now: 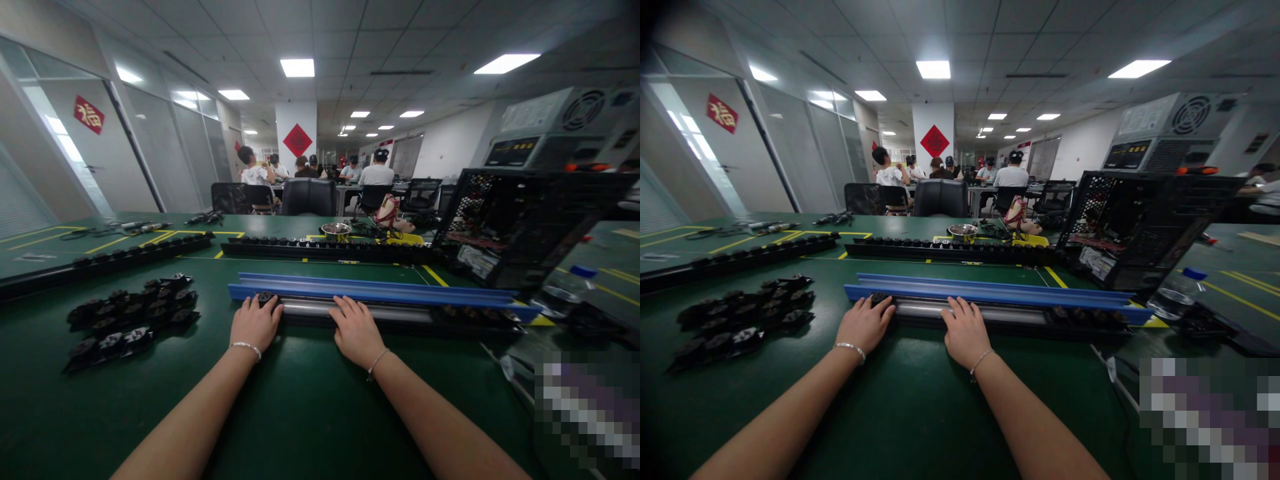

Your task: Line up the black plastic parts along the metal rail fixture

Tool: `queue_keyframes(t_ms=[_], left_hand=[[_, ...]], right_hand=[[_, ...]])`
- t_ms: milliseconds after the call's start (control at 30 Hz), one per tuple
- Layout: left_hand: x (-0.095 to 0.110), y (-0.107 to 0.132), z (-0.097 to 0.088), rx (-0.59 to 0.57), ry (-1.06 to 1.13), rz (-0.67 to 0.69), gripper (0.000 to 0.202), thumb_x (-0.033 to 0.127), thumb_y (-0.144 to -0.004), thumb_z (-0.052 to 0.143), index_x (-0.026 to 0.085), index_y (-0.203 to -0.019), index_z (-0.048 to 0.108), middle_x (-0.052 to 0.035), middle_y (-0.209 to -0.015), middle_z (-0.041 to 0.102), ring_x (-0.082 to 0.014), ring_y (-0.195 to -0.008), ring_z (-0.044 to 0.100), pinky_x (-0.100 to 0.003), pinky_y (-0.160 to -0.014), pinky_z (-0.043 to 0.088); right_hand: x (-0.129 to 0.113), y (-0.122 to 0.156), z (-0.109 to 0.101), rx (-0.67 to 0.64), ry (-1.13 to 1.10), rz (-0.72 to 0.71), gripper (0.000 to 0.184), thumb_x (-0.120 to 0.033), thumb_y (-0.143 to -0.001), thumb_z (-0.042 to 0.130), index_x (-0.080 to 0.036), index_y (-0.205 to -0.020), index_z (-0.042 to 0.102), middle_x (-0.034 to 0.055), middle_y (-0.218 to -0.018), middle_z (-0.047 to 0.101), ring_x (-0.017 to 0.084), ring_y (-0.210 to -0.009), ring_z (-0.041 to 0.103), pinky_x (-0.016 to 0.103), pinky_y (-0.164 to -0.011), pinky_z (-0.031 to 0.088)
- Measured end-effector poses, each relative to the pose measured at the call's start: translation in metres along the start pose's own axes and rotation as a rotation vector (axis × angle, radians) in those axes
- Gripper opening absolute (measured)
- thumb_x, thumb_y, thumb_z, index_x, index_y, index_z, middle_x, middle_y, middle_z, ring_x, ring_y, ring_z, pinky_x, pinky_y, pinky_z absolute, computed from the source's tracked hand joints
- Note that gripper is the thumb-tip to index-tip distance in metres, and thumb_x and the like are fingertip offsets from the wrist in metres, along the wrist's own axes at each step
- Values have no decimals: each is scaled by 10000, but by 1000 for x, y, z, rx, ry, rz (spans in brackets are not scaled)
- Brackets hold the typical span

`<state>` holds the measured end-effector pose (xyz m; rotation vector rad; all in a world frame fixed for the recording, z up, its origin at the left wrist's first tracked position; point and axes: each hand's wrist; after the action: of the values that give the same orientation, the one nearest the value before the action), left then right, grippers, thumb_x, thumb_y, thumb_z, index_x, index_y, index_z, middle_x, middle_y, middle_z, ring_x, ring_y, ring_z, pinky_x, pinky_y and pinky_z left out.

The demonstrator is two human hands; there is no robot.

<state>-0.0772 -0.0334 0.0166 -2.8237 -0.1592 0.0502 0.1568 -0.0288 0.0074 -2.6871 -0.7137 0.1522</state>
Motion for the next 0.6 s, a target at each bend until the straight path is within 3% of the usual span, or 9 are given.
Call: queue_keyframes(t_ms=[367, 600], left_hand=[[-8, -4, -1, 34, 12, 74, 514, 451, -892, 213, 247, -1202, 569, -89, -1167, 603, -248, -1178, 466, -381, -1027, 301], [-13, -7, 3, -63, 148, -101, 486, 448, -893, 219, 294, -1253, 506, -99, -1288, 500, -231, -1063, 569, -358, -921, 418]], right_hand=[[-1, 0, -2, -14, -3, 4, 405, -186, -764, 451, -215, -1160, 532, 78, -1387, 397, 238, -1286, 289, 419, -1020, 223], [-1, -1, -2, -11, -1, -1, 405, -189, -761, 452, -216, -1157, 531, 75, -1391, 391, 240, -1283, 291, 414, -1018, 224]])
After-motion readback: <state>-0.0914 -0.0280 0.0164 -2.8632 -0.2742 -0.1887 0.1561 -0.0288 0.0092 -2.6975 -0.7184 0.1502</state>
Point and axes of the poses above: each hand's wrist, its own y-axis away from the middle knuckle, its own z-axis out of the palm, x = y × z
